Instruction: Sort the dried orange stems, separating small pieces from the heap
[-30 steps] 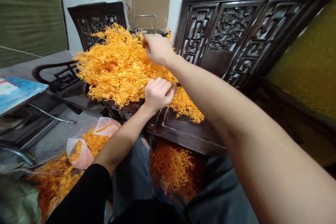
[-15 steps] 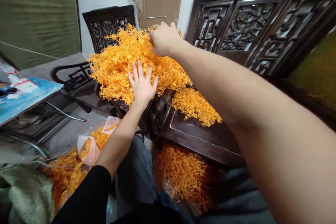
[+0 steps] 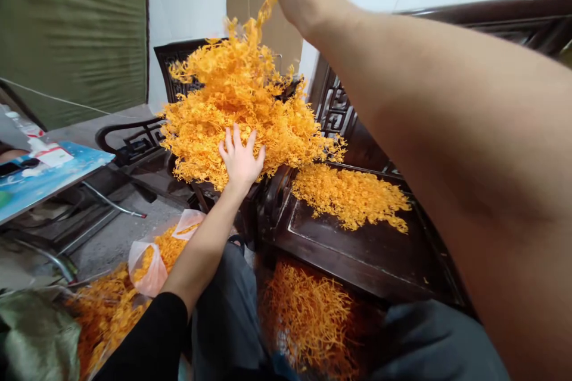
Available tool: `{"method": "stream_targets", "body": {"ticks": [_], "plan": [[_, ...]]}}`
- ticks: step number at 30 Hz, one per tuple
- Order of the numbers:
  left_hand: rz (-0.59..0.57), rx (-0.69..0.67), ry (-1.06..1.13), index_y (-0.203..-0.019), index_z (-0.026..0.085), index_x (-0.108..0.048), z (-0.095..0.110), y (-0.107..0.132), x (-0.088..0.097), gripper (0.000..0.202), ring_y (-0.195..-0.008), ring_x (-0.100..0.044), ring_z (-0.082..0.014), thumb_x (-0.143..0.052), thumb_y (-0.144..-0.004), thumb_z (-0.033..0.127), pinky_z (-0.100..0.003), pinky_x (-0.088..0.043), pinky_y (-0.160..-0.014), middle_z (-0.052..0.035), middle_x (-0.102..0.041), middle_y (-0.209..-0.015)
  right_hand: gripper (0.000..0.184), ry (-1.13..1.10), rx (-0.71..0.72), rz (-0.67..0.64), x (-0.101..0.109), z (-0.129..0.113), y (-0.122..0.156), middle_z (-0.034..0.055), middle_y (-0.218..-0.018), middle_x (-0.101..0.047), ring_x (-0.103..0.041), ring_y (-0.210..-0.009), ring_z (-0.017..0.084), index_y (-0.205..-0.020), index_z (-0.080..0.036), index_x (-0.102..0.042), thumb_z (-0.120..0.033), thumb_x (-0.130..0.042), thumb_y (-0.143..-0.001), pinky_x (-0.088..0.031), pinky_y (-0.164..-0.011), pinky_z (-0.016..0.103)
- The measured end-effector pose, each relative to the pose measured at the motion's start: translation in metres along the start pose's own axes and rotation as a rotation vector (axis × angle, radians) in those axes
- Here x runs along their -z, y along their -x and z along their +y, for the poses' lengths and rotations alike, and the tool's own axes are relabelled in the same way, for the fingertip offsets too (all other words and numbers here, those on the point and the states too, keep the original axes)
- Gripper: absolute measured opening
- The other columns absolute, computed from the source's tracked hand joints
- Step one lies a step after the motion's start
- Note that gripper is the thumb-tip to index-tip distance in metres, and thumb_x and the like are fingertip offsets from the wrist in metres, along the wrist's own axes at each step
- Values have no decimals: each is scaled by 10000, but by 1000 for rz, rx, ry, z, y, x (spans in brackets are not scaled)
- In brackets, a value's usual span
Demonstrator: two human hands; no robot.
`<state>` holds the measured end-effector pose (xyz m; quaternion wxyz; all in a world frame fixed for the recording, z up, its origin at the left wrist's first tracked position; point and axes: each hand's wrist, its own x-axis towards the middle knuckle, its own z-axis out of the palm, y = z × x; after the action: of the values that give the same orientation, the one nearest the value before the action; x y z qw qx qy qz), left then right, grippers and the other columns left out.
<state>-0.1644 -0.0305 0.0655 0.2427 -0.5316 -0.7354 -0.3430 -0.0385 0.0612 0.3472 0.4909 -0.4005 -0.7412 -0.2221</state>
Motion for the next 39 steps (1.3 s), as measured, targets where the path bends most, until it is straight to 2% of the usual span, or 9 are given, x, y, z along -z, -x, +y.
{"method": "stream_targets", "body": {"ticks": [2,6,11,14,17,21,25,33,39], "plan": [[28,-70,24,-1515,285,-559,2,3,8,544,-1637,-181,-342,-483,-1010,473,-626,-154,-1300,-89,-244,-1754,377,-21,4,-29,3,0,2,132,-1391,-611,-554,-1316,348,-1264,-88,-706,-169,-450,-1000,-436,-1042,490],[172,-117,47,-1665,255,-291,10,-2,38,726,-1660,-66,-275,-493,-1008,490,-567,-91,-1337,-82,-199,-1767,215,79,305,-414,7,5,15,89,-1066,-712,-601,-988,223,-1076,-170,-744,-293,-603,-971,-515,-859,386],[231,-62,-8,-1703,195,6,5,-64,64,1096,-1653,64,-344,-608,-913,644,-644,-15,-1312,-139,-95,-1779,311,123,228,-177,12,18,28,192,-1299,-611,-508,-1070,305,-1134,-202,-679,-379,-443,-1037,-427,-881,484],[45,-141,-104,-1704,240,-43,-15,-106,63,1150,-1641,-46,-392,-659,-848,698,-657,-67,-1301,-109,-125,-1781,290,119,290,-372,17,31,35,202,-1204,-634,-514,-1083,317,-1092,-138,-679,-341,-492,-1003,-359,-927,507],[-116,-103,-163,-1695,245,-129,-37,-127,56,1096,-1525,-338,-414,-688,-839,642,-626,-285,-1236,-126,-287,-1736,266,141,249,-384,24,50,43,188,-1151,-655,-518,-1074,312,-1070,-155,-697,-330,-517,-983,-334,-919,506],[-246,60,-213,-1640,211,-301,-52,-132,46,971,-1317,-562,-400,-670,-852,641,-581,-380,-1144,-186,-613,-1475,294,203,163,-333,33,70,56,176,-1109,-665,-556,-1035,317,-1076,-166,-729,-331,-528,-938,-341,-867,491],[-311,123,-242,-1539,199,-453,-55,-127,41,810,-1319,-562,-366,-636,-888,645,-536,-365,-1152,-172,-712,-1297,314,236,93,-304,48,71,62,195,-1131,-674,-559,-1019,311,-1096,-148,-730,-318,-518,-938,-333,-860,489],[-333,228,-197,-1464,154,-516,-71,-113,45,634,-1395,-514,-423,-600,-938,498,-656,-371,-1142,-246,-630,-1437,375,297,-97,-182,112,86,38,266,-1195,-656,-571,-1042,300,-1110,-49,-727,-330,-549,-936,-329,-835,468],[-489,175,-67,-1670,148,-188,-32,-132,89,1348,-1571,-231,-532,-926,-608,530,-731,-359,-1155,-317,-187,-1714,265,332,65,-381,127,82,28,148,-1029,-731,-559,-866,220,-1018,-170,-791,-309,-648,-843,-351,-709,391]]}}
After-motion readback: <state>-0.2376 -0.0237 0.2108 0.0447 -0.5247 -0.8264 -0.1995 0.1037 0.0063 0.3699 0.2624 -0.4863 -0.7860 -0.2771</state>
